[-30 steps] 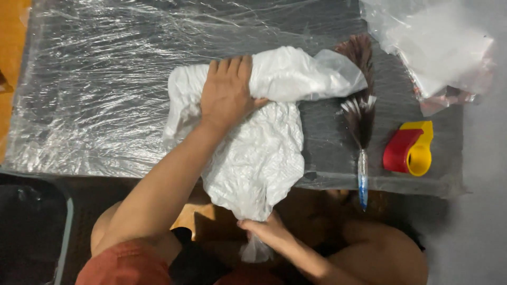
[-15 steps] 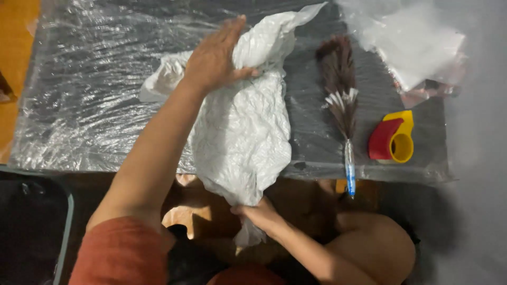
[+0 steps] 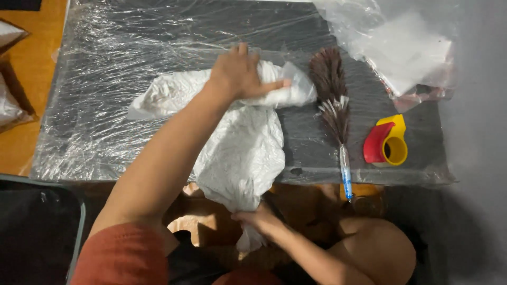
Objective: The person sits on the floor and uses a vacuum cleaner hose to remove air from a large white plastic bag containing a pillow. They hold the bag open, insert the hose, and press down on the bag to facilitate air removal, then remove the hose and smooth the package.
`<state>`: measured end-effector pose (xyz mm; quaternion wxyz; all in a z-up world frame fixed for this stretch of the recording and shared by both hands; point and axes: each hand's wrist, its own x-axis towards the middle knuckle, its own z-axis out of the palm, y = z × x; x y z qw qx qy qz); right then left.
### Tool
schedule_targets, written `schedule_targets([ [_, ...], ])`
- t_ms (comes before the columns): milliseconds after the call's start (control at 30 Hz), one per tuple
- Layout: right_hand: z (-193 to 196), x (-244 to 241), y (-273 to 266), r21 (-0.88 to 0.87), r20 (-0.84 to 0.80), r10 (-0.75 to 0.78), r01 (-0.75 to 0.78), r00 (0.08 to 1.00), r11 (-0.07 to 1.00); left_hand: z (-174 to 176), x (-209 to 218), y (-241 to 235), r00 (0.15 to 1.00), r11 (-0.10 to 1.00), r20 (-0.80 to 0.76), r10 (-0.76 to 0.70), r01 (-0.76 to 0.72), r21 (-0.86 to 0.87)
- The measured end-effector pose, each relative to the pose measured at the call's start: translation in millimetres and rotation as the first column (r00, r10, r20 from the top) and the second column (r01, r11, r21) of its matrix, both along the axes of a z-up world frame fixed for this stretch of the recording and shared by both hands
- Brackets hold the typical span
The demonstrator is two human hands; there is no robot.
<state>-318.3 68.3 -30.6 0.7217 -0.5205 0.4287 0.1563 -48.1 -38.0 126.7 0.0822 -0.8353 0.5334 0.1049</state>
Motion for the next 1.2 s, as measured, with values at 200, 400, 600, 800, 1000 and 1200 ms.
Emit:
schedule_targets([
  [200,38,15,-5,-0.018,-0.235,0.114,-0.122,0.965,0.992,-55,-9,26,0.983,0.978,0.151,-0.105,0.130,-0.165],
  [400,23,12,-5,-0.068,-0.106,0.096,-0.104,0.990,0.992,-96,-6,7,0.934,0.955,0.358,0.000,0.106,-0.275],
  [600,-45,-2,9,-0.076,-0.047,-0.105,0.101,0.993,0.992,-131,22,-39,0.950,0.929,0.276,0.146,-0.037,-0.367],
  [800,-17,6,2,-0.149,-0.046,-0.102,0.094,0.994,0.984,-131,39,-53,0.958,0.909,0.192,0.213,-0.122,-0.399],
  [1000,2,7,1,0.000,0.016,-0.088,0.088,0.996,0.996,-20,72,12,0.901,0.903,-0.297,0.316,-0.382,-0.199],
  [1200,40,21,0,-0.031,-0.169,-0.005,0.000,0.986,1.000,-43,87,73,0.958,0.955,0.093,0.269,-0.279,0.105],
])
